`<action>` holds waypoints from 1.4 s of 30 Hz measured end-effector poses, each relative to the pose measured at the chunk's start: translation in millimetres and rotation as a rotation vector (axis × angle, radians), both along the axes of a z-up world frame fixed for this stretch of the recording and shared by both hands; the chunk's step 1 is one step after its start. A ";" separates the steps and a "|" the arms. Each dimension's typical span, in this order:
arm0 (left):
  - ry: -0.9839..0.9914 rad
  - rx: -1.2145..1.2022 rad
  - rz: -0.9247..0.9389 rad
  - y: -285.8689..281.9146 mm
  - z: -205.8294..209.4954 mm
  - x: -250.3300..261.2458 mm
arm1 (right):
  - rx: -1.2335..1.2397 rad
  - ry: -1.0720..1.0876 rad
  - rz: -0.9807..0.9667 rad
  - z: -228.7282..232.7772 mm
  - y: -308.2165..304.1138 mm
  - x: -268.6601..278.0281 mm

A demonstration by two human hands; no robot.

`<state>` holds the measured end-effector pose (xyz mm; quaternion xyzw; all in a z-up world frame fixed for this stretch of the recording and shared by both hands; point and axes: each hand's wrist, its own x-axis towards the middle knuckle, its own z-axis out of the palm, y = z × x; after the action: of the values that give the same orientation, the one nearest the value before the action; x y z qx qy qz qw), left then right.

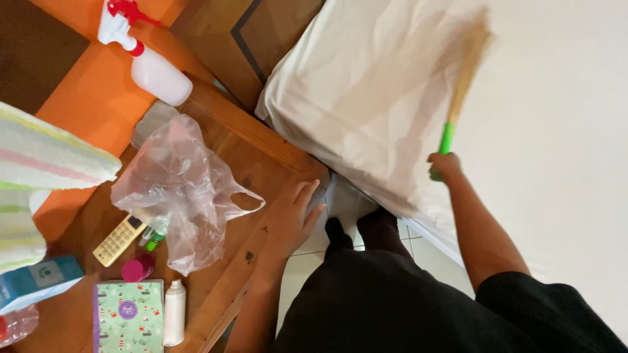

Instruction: Smooth out and dust off a bed sheet using hands and a handheld broom.

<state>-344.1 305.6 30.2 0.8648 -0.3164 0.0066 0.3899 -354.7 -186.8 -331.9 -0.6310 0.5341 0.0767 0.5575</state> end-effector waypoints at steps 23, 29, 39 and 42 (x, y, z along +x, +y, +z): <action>-0.023 0.049 -0.227 -42.6 -22.2 22.5 | 0.016 -0.125 -0.310 -1.2 -5.8 -108.2; -0.027 0.056 -0.326 -68.7 -39.4 26.2 | -0.338 0.197 0.609 -35.1 195.2 -144.4; -0.034 0.109 -0.420 -99.4 -46.9 37.0 | -0.380 0.380 0.357 -31.3 62.8 -374.2; -0.033 0.090 -0.456 -106.0 -47.0 41.2 | 0.027 0.304 -0.666 -56.8 78.7 -497.1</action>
<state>-302.9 199.7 -16.7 0.7871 -0.5099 -0.0819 0.3371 -851.7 -108.1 -388.7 -0.3967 0.7858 -0.0091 0.4743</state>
